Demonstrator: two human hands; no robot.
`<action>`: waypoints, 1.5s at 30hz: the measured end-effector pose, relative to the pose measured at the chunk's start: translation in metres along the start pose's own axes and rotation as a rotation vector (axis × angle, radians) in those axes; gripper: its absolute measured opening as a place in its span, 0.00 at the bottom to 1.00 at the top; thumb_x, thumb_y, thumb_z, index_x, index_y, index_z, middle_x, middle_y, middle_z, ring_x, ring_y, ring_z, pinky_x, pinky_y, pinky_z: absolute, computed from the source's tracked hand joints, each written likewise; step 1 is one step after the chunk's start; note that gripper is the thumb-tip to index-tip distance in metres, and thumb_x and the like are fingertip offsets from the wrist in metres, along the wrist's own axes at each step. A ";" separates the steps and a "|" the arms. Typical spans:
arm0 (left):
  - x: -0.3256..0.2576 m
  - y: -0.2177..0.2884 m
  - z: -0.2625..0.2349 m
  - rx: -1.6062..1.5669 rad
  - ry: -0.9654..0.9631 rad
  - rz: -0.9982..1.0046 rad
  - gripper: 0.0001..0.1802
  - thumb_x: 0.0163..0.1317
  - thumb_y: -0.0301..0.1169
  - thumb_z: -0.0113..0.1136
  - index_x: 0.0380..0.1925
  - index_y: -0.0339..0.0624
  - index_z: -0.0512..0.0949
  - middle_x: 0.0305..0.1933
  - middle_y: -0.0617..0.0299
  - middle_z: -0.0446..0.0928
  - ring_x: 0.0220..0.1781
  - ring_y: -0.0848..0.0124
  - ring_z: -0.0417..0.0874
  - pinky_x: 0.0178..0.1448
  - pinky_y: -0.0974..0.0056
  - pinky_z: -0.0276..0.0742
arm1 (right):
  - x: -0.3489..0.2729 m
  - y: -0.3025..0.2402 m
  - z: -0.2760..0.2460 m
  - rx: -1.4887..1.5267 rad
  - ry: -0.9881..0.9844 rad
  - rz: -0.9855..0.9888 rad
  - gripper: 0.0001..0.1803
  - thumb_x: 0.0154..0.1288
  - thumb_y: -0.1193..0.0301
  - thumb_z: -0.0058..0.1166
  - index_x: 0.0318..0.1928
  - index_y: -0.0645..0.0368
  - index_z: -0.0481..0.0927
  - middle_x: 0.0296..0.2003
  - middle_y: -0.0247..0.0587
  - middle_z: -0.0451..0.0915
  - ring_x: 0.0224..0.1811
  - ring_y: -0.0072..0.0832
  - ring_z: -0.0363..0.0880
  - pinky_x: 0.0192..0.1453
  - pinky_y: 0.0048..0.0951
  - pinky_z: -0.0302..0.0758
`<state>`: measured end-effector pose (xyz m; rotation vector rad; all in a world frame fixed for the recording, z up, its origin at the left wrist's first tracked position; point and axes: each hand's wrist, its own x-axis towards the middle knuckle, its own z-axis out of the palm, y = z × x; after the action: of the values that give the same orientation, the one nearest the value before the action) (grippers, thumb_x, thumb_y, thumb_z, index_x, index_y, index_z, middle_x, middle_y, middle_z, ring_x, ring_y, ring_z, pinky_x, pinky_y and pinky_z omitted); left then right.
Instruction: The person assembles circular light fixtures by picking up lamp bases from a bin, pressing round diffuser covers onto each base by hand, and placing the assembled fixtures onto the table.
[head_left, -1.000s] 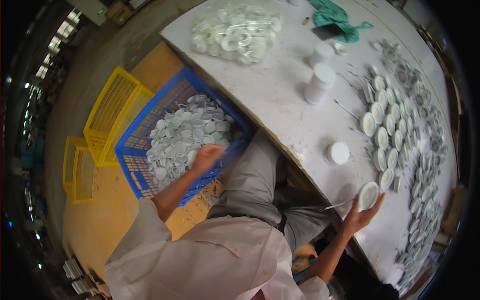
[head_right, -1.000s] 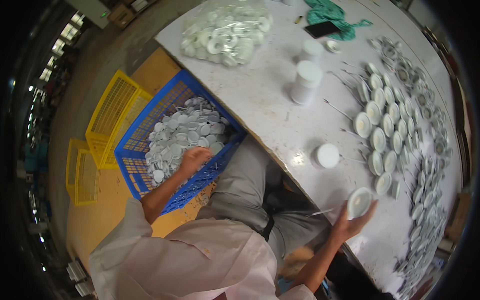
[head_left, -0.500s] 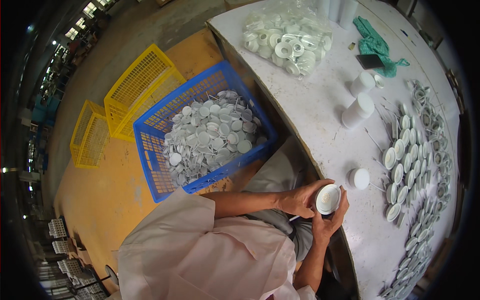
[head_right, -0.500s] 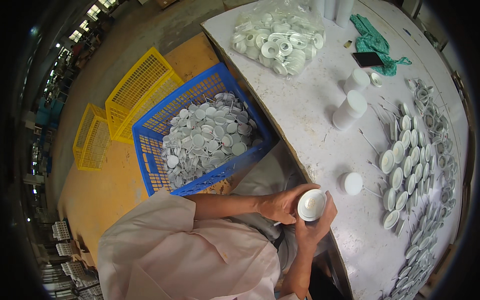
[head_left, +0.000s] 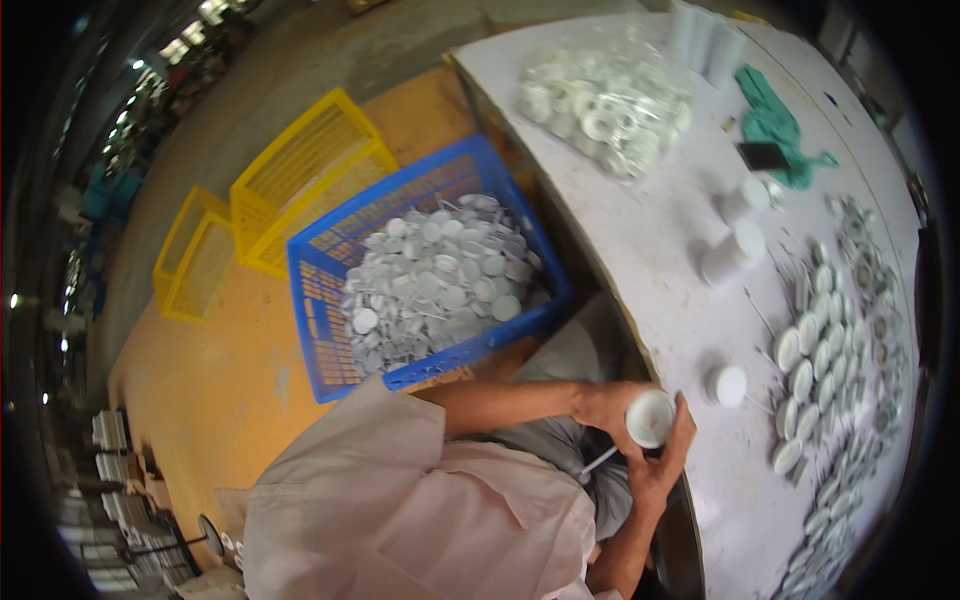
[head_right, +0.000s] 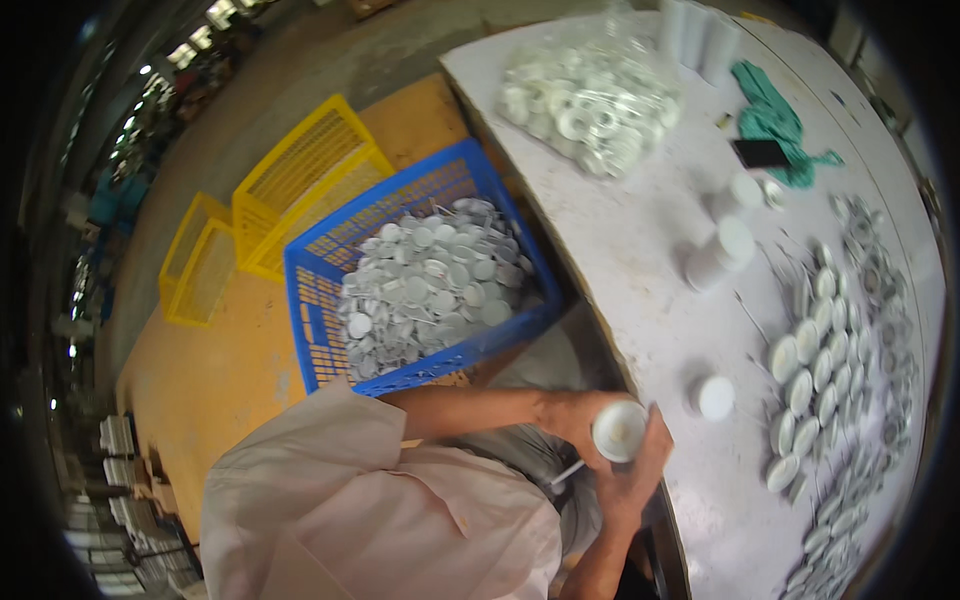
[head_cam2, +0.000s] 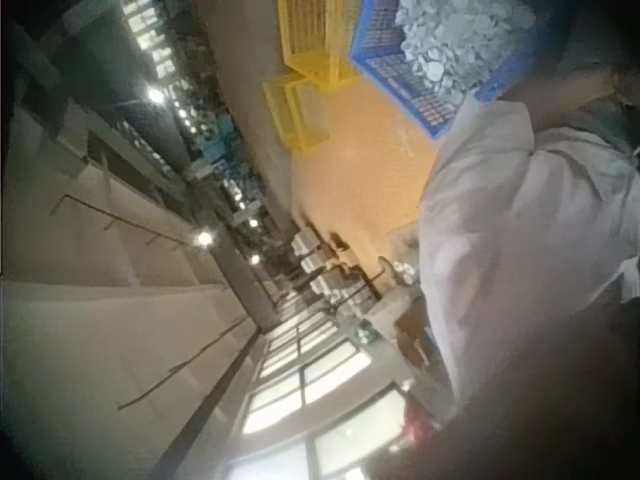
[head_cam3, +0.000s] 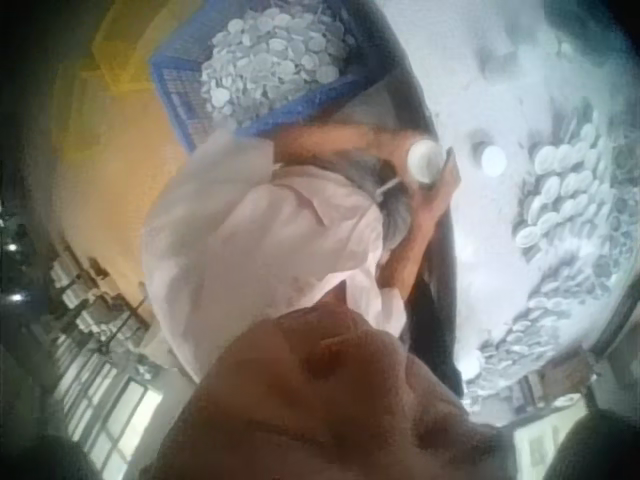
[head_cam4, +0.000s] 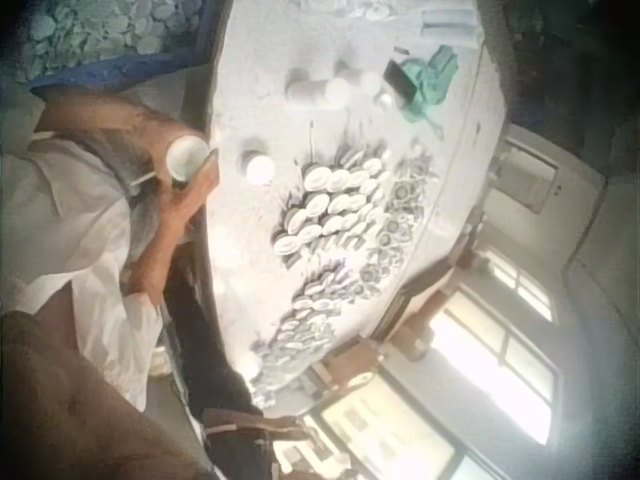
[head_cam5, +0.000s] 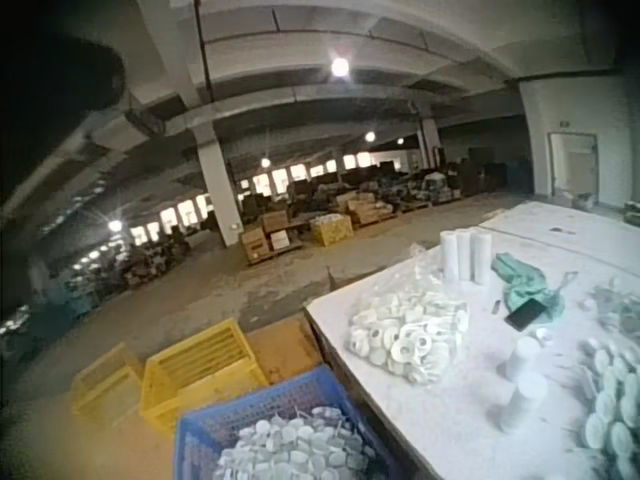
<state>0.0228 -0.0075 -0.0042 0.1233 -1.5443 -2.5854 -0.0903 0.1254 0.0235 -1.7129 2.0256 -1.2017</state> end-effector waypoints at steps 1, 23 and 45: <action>0.002 0.003 0.003 0.087 0.008 0.010 0.40 0.40 0.24 0.77 0.55 0.36 0.65 0.49 0.59 0.76 0.53 0.71 0.76 0.60 0.63 0.75 | -0.002 -0.001 -0.005 0.018 -0.012 0.040 0.46 0.45 0.73 0.68 0.66 0.66 0.62 0.63 0.54 0.67 0.62 0.48 0.67 0.66 0.41 0.63; -0.018 -0.008 -0.008 -0.074 0.225 -0.082 0.41 0.48 0.15 0.70 0.61 0.39 0.60 0.53 0.57 0.74 0.50 0.62 0.83 0.52 0.60 0.83 | 0.058 0.100 -0.041 0.131 0.384 0.634 0.20 0.62 0.58 0.62 0.24 0.60 0.73 0.18 0.29 0.71 0.21 0.16 0.65 0.26 0.21 0.64; -0.008 -0.002 0.003 0.069 0.267 -0.020 0.39 0.49 0.16 0.69 0.60 0.38 0.61 0.51 0.56 0.75 0.48 0.64 0.84 0.49 0.63 0.83 | 0.026 0.100 -0.048 1.081 0.637 0.688 0.04 0.65 0.77 0.55 0.39 0.60 0.74 0.28 0.34 0.78 0.23 0.18 0.74 0.27 0.18 0.72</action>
<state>0.0298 -0.0026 -0.0040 0.4719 -1.5391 -2.4109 -0.1999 0.1206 -0.0078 -0.1235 1.4210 -2.0836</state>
